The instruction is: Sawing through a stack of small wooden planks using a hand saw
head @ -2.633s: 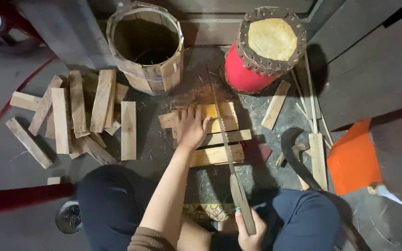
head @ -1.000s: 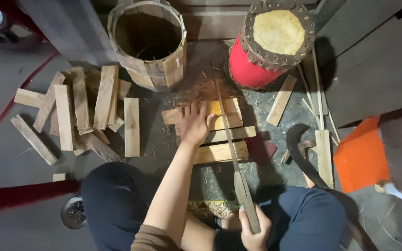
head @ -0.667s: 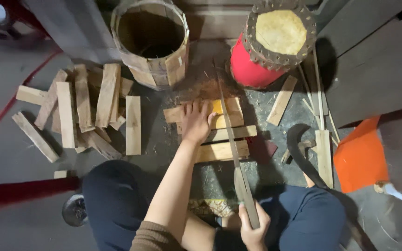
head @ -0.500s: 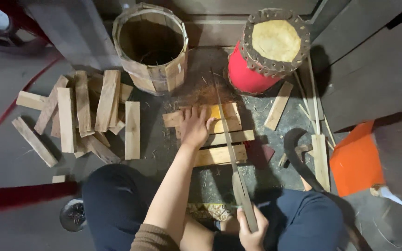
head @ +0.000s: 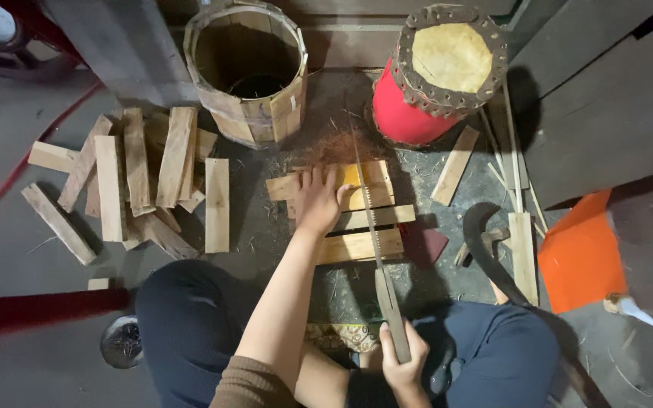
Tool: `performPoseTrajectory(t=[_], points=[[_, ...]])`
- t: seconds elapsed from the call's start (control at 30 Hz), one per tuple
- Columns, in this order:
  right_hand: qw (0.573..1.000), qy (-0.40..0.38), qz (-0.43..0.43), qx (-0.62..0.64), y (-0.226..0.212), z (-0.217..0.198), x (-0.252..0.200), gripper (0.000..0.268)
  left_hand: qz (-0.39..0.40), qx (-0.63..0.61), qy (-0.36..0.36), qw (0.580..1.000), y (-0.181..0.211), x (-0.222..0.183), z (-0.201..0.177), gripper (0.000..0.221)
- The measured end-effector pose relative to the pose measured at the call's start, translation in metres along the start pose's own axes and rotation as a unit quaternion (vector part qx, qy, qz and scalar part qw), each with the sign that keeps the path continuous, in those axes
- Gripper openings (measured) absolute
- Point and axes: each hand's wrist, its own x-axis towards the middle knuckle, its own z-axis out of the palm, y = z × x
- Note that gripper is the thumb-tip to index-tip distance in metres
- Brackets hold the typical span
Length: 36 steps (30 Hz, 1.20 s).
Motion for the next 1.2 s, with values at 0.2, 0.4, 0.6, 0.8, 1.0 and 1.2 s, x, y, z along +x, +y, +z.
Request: performPoseTrajectory(t=[0.2,0.4,0.6,0.8,1.0,1.2], points=[[1.000,-0.010,-0.012,-0.011,-0.015,0.000,0.003,0.014,0.002,-0.001,0.030,1.000,-0.001,-0.001,0.003,0.062],[1.000,-0.005,0.001,0.007,-0.014,-0.001,0.003,0.023,0.000,0.025,0.013,1.000,0.002,0.001,-0.009,0.063],[1.000,0.000,0.008,0.025,-0.026,-0.004,0.005,0.014,-0.008,0.002,-0.001,1.000,0.002,0.001,-0.009,0.071],[1.000,0.009,-0.005,0.019,-0.026,-0.004,0.006,0.016,0.009,-0.001,0.030,1.000,0.004,0.003,-0.019,0.060],[0.999,0.018,0.013,0.041,-0.034,0.004,0.025,0.013,0.006,-0.012,0.022,1.000,0.004,0.003,-0.018,0.067],[1.000,0.008,0.018,0.014,-0.028,-0.006,0.004,0.012,0.014,0.032,0.043,0.998,0.004,0.003,-0.016,0.060]])
